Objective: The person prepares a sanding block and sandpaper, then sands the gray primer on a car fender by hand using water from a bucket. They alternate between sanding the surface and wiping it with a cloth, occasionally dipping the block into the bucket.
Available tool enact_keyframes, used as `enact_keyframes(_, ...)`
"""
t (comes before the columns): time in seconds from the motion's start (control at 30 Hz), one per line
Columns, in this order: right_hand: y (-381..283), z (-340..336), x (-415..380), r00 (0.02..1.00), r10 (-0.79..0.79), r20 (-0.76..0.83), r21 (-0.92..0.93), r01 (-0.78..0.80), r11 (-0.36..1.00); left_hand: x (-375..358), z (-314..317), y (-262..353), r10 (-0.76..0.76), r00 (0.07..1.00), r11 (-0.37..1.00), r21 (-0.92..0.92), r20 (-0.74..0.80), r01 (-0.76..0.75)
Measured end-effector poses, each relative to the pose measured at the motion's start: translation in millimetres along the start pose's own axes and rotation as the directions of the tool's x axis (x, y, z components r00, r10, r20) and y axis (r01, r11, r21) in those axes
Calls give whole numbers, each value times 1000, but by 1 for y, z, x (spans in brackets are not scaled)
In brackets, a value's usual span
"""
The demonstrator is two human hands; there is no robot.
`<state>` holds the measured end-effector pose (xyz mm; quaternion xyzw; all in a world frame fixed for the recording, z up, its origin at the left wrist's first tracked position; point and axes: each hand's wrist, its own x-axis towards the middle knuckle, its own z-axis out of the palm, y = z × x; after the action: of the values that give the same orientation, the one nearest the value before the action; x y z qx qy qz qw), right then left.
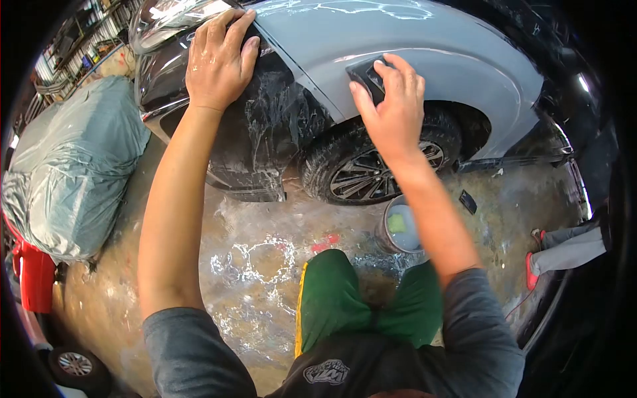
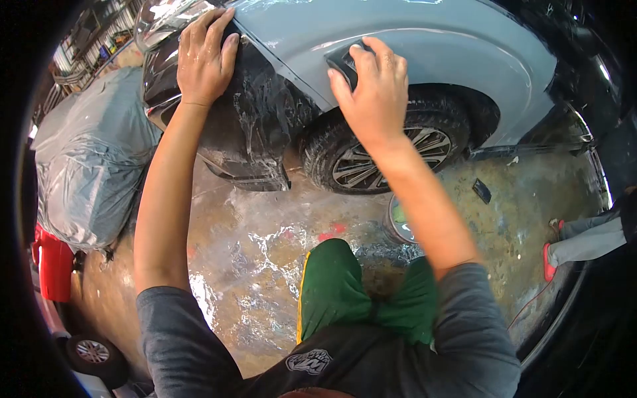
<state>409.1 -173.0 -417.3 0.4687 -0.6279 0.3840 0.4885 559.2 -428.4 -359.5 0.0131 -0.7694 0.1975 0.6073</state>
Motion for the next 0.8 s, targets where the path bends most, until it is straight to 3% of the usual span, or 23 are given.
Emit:
enact_keyframes(0.07, -20, 20, -5, 982, 157, -102, 2, -158, 987, 0, -1, 2, -15, 1000, 1000, 5, 20, 15)
enact_keyframes(0.17, -64, 38, -18, 995, 95, 12, 20, -95, 995, -1, -4, 3, -26, 998, 1000, 3, 61, 25)
enact_keyframes(0.27, -38, 23, -8, 997, 70, 33, -32, -69, 997, -1, -1, 2, -29, 997, 1000, 8, 69, 28)
enact_keyframes(0.33, 1, 14, 2, 980, 145, -134, -58, -154, 986, -2, -2, 1, -28, 997, 999, 18, 74, 27)
enact_keyframes(0.4, -1, 25, -4, 959, 177, -220, -84, -199, 976, -3, -1, 1, -25, 998, 1000, 13, 59, 24)
enact_keyframes(0.5, -59, 40, -16, 999, 46, 7, -49, -46, 998, -2, -1, 0, -25, 998, 1000, 19, 51, 24)
enact_keyframes(0.53, -60, 45, -19, 1000, -16, 9, -25, 16, 1000, -2, -1, 1, -26, 998, 1000, 19, 52, 25)
enact_keyframes(0.6, -43, 28, -8, 997, 1, 73, 0, -1, 1000, -1, -1, 1, -27, 998, 999, 20, 54, 26)
enact_keyframes(0.73, 6, 18, 9, 954, 188, -234, -52, -205, 977, -3, 1, -1, -6, 1000, 999, 39, 26, 5)
enact_keyframes(0.8, -28, 30, -2, 978, 158, -135, -48, -166, 985, 0, 1, -1, -2, 999, 1000, 31, 32, 1)
